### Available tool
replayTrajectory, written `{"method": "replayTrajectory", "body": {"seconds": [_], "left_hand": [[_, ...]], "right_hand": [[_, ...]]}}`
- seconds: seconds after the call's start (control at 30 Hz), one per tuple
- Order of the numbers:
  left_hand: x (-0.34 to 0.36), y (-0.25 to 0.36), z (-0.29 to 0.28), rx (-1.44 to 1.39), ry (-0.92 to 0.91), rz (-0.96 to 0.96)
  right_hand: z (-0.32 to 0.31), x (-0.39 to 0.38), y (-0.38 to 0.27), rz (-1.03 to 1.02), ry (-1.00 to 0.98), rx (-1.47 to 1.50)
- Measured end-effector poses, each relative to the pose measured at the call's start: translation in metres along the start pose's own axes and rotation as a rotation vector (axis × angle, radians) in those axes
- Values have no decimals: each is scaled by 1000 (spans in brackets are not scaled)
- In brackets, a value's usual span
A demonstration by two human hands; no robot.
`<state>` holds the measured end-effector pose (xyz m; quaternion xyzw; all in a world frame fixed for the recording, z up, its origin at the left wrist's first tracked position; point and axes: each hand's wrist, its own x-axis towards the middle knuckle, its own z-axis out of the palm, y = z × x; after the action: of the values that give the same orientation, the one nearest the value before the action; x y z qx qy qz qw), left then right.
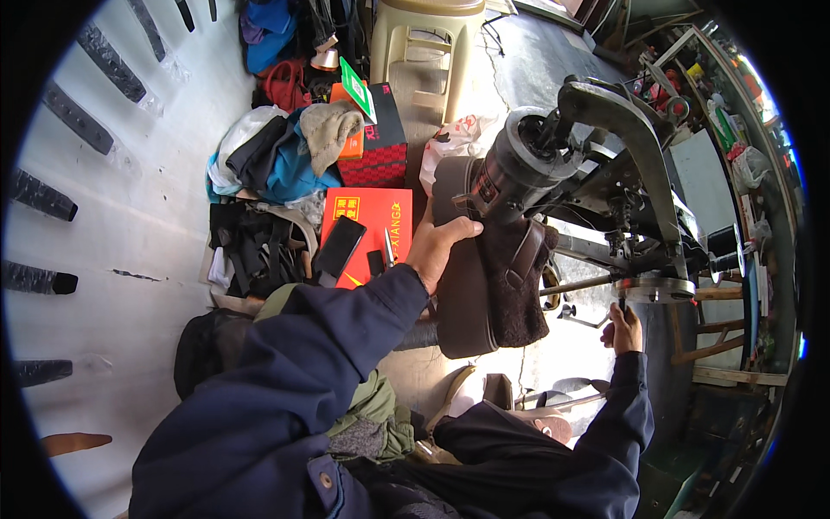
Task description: The person removes the insole from a brown shoe, then uses a sewing machine to stitch the shoe's upper. The person handles the shoe and insole by hand and operates the sewing machine to complete the repair.
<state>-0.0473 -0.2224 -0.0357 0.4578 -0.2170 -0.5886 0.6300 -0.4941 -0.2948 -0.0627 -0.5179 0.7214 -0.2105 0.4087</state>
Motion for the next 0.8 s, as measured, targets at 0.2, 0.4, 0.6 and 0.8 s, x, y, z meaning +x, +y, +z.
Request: {"method": "replayTrajectory", "body": {"seconds": [0.2,0.4,0.6,0.8], "left_hand": [[1,0,-2,-28,-22,-65],[4,4,-4,-45,-49,-121],[7,0,-6,-82,-71,-119],[7,-2,-6,-85,-75,-95]], "right_hand": [[-44,-38,-63,-387,243,153],[-79,20,-3,-127,516,249],[7,-7,-5,-81,-4,-24],[-56,-39,-75,-407,312,95]]}}
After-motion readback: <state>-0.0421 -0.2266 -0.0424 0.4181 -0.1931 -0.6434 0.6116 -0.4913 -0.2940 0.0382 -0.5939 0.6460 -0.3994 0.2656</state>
